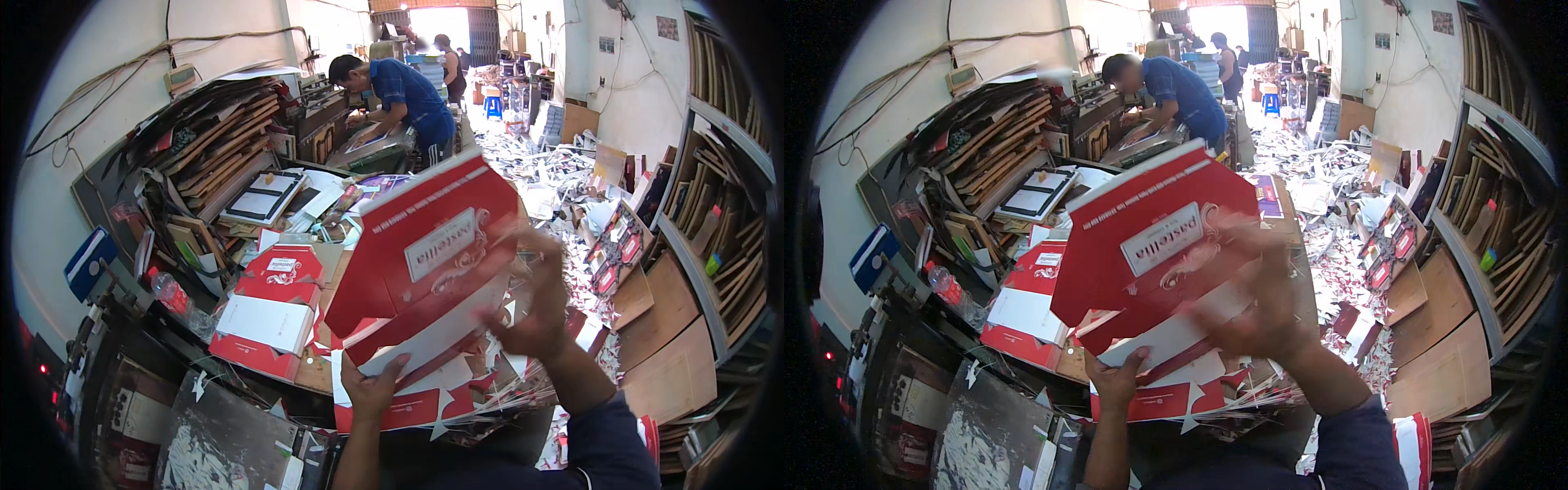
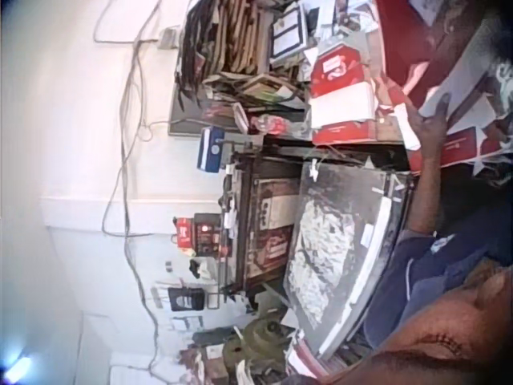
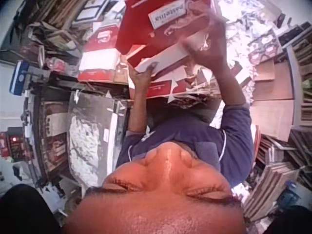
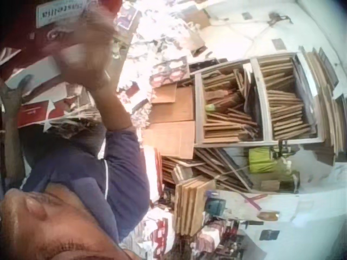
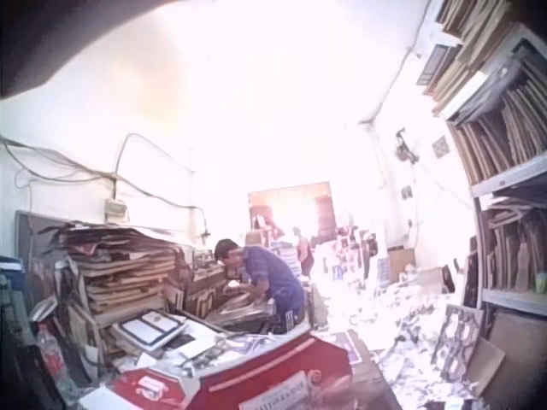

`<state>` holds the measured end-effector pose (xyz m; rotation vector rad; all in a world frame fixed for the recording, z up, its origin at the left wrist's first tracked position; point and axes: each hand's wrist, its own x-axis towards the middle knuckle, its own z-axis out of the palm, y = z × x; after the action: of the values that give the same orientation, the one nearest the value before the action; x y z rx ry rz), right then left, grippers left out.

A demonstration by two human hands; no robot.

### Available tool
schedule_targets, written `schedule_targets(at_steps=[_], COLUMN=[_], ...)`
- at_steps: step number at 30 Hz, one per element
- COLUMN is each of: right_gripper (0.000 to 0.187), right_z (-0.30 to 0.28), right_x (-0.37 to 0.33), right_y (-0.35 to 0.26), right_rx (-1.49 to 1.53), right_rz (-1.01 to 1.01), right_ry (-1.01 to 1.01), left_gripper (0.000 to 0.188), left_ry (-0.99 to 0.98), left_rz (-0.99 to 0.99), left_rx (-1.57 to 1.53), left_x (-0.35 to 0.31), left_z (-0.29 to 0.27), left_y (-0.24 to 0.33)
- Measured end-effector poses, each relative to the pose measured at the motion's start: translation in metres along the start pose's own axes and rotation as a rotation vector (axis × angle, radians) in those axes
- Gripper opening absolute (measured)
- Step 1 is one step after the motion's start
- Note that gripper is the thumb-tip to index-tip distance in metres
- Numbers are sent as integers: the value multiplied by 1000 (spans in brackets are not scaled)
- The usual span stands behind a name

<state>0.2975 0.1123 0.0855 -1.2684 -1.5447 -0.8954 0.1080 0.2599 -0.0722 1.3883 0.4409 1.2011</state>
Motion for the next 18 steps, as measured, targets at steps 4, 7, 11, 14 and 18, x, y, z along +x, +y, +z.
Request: schedule_targets(at_steps=[4,7,11,14,18], right_gripper=[96,92,76,66,57], right_z=[-23,-5,15,13,13], right_x=[-69,-114,-112,-95,-73], right_y=[88,70,70,70,51], right_rx=[321,409,779,872,891], right_rz=[642,1136,910,943,906], right_ry=[252,-240,-12,-17,23], left_gripper=[54,48,43,35,36], left_ry=[7,-6,-110,-2,49], left_rz=[-30,-16,-42,-158,-22], left_rx=[-9,334,260,132,145], left_x=[-9,-13,2,14,23], left_z=[7,18,-3,7,1], left_y=[6,29,-3,7,16])
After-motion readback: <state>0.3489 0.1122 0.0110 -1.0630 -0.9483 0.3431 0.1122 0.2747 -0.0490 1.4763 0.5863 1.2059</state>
